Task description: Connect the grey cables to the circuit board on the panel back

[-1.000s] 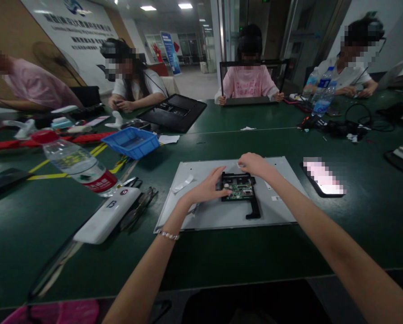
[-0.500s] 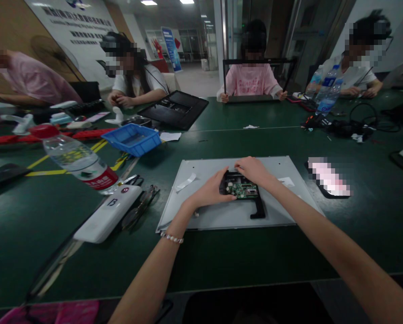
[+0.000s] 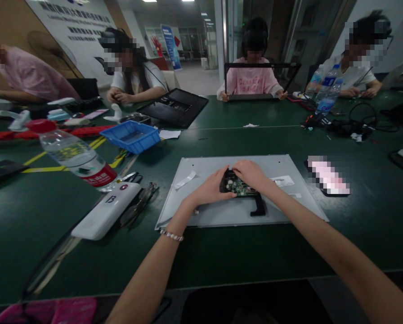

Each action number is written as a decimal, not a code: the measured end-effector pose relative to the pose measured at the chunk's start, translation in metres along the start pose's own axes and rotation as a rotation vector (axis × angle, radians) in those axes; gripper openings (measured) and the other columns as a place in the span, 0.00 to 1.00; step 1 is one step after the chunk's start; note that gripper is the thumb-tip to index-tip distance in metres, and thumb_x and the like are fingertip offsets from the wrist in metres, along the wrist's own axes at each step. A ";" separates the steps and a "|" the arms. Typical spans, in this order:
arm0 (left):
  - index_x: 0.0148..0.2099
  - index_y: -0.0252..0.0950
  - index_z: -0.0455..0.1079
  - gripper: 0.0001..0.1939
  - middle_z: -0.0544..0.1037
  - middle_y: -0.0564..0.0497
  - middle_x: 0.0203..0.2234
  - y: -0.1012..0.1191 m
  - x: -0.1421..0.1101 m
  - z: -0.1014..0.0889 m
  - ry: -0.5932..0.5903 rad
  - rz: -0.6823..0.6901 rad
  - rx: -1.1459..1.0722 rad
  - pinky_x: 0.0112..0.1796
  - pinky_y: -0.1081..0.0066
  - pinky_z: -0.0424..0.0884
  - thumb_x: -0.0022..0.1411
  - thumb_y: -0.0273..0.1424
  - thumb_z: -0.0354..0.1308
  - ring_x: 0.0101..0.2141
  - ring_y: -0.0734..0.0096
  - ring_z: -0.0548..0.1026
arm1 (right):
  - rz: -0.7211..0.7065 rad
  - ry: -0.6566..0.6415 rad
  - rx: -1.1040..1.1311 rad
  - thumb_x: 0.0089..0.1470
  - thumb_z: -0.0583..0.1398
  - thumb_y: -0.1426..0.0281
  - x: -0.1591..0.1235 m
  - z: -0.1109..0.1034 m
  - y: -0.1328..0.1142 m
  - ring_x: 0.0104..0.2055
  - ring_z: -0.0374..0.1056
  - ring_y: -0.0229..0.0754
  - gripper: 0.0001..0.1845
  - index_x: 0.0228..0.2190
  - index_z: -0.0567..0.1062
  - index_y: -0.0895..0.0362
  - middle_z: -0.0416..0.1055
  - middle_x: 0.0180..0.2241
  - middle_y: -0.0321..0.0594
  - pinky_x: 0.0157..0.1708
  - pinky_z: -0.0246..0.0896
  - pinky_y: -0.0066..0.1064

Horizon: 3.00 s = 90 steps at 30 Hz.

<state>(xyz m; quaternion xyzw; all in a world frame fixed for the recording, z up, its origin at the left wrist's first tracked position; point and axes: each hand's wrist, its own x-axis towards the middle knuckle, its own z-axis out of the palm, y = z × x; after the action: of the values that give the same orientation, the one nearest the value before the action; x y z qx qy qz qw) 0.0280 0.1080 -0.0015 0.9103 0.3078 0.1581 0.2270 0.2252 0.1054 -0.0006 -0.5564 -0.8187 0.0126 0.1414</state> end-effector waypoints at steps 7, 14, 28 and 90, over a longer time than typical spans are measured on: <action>0.67 0.36 0.38 0.48 0.51 0.37 0.64 -0.004 -0.001 0.004 0.015 0.025 -0.048 0.60 0.50 0.53 0.55 0.47 0.59 0.62 0.51 0.53 | -0.038 0.056 0.137 0.60 0.53 0.69 -0.005 -0.006 0.008 0.46 0.68 0.46 0.14 0.41 0.76 0.59 0.74 0.41 0.47 0.46 0.60 0.34; 0.66 0.39 0.45 0.31 0.50 0.43 0.64 0.009 -0.002 -0.006 0.116 0.011 -0.005 0.61 0.57 0.51 0.65 0.43 0.49 0.63 0.59 0.52 | 0.095 0.125 0.205 0.58 0.54 0.70 -0.051 -0.035 0.062 0.47 0.69 0.46 0.15 0.43 0.76 0.58 0.74 0.44 0.45 0.50 0.60 0.39; 0.63 0.38 0.53 0.26 0.59 0.46 0.61 0.062 0.003 0.025 -0.089 0.217 0.391 0.60 0.59 0.50 0.66 0.40 0.49 0.62 0.63 0.54 | 0.316 -0.050 0.389 0.47 0.61 0.68 -0.122 -0.028 0.115 0.38 0.71 0.45 0.16 0.41 0.78 0.54 0.75 0.41 0.46 0.38 0.67 0.38; 0.61 0.40 0.56 0.24 0.61 0.45 0.58 0.046 0.009 -0.019 0.137 0.084 0.319 0.57 0.57 0.55 0.64 0.37 0.49 0.58 0.58 0.58 | 0.129 0.275 0.590 0.56 0.56 0.67 -0.104 -0.013 0.055 0.34 0.68 0.39 0.10 0.31 0.76 0.57 0.74 0.34 0.40 0.32 0.62 0.29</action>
<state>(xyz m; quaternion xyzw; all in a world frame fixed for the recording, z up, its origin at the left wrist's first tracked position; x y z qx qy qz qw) 0.0491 0.0866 0.0397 0.9340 0.3052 0.1782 0.0515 0.3139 0.0297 -0.0203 -0.5384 -0.7162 0.1829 0.4046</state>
